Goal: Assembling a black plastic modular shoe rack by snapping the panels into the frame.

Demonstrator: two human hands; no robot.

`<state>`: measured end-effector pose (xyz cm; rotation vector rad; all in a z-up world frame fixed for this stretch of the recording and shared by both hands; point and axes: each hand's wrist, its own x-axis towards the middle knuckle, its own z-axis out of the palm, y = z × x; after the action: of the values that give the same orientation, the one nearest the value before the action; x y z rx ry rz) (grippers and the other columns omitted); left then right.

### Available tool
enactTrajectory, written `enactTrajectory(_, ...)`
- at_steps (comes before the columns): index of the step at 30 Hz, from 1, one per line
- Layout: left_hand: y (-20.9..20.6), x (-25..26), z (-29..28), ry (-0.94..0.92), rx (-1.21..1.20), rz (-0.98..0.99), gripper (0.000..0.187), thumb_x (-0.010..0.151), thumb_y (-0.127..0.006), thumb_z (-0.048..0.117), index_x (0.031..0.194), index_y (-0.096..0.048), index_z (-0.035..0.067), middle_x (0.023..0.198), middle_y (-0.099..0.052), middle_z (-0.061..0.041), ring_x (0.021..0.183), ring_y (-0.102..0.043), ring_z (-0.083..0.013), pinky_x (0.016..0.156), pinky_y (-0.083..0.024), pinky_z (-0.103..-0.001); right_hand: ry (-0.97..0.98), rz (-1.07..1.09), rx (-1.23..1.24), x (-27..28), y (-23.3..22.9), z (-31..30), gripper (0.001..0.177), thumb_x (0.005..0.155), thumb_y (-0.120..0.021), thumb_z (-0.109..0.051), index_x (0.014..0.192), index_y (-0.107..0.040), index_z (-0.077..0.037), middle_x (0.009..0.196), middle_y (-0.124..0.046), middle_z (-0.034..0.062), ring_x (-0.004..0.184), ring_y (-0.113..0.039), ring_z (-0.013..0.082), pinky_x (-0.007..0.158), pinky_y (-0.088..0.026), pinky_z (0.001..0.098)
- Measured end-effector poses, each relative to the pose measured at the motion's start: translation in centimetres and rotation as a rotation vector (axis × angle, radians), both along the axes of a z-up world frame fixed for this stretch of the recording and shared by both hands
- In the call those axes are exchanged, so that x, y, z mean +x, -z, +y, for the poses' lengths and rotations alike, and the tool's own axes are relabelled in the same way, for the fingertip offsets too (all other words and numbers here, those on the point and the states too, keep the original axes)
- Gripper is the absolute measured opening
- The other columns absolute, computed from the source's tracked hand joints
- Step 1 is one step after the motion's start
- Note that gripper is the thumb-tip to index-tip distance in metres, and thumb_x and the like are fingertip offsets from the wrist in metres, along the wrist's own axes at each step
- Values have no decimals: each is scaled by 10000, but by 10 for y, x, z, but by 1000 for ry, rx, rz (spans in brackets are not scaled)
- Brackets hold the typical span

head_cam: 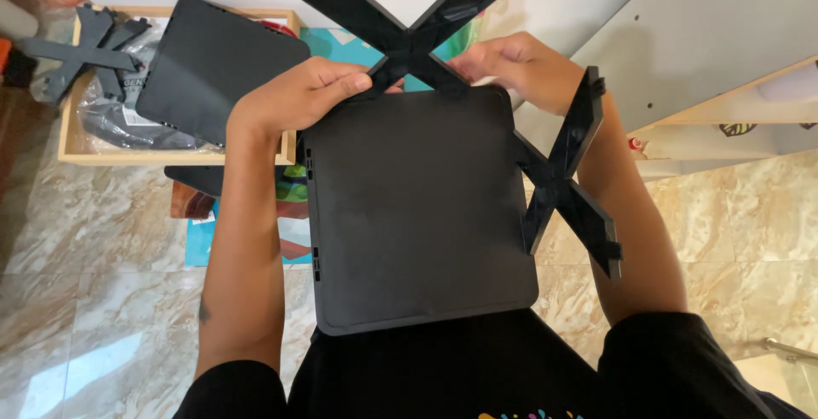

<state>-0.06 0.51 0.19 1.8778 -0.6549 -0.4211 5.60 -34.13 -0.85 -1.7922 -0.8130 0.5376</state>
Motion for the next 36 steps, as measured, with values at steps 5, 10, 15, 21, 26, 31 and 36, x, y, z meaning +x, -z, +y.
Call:
enactTrajectory(5, 21, 14, 10, -19, 86, -44, 373, 1108, -516, 345, 1171, -704, 29, 851, -650, 45, 837, -512, -33, 777, -504, -258, 193, 176, -277, -22, -14, 9, 478, 1065, -461, -411, 1342, -659, -75, 1166, -717, 3, 1066, -643, 87, 889, -499, 299)
enactTrajectory(10, 6, 25, 11, -6, 108, 81, 384, 1063, -551, 363, 1170, -725, 38, 913, -717, 90, 856, -562, -21, 801, -519, -254, 112, 467, 38, -22, 5, 10, 514, 1052, -541, -395, 1393, -611, -17, 1243, -697, 31, 1127, -640, 98, 1011, -506, 275)
enactTrajectory(15, -14, 38, 7, 246, 61, 182, 496, 954, -664, 413, 1344, -678, 106, 1147, -730, 24, 1048, -626, -51, 949, -492, -248, 191, 714, 173, -19, 13, 7, 430, 1034, -620, -306, 1332, -635, 5, 1141, -712, 51, 979, -683, 103, 890, -559, 281)
enactTrajectory(21, -63, 1, -58, 150, -24, -400, 604, 951, -735, 482, 1351, -658, 36, 1204, -746, -132, 1090, -668, -170, 932, -501, -323, 183, 821, 162, -13, 29, 0, 424, 1042, -616, -334, 1249, -672, 32, 1116, -743, 93, 936, -710, 141, 866, -576, 306)
enactTrajectory(26, -40, 6, -65, -270, 509, -168, 547, 961, -652, 581, 1086, -795, 68, 779, -697, -161, 682, -631, -255, 667, -498, -370, 162, 843, 177, -12, 18, 5, 411, 1014, -617, -322, 1269, -656, -2, 1122, -744, 61, 949, -722, 115, 866, -589, 291)
enactTrajectory(31, -24, 11, -62, -201, 202, -319, 342, 962, -673, 525, 1148, -781, 259, 680, -637, -111, 598, -549, -234, 604, -476, -370, 126, 859, 146, -11, 13, 2, 390, 1046, -622, -336, 1270, -655, -18, 1097, -742, 39, 863, -712, 74, 663, -544, 212)
enactTrajectory(36, -5, 24, -61, -294, 650, -163, 729, 872, -566, 785, 916, -786, 91, 658, -678, -210, 709, -693, -364, 652, -524, -443, 125, 824, 91, -2, 28, -10, 385, 1094, -634, -340, 1317, -696, -33, 1002, -735, 9, 613, -567, 7, 331, -327, 151)
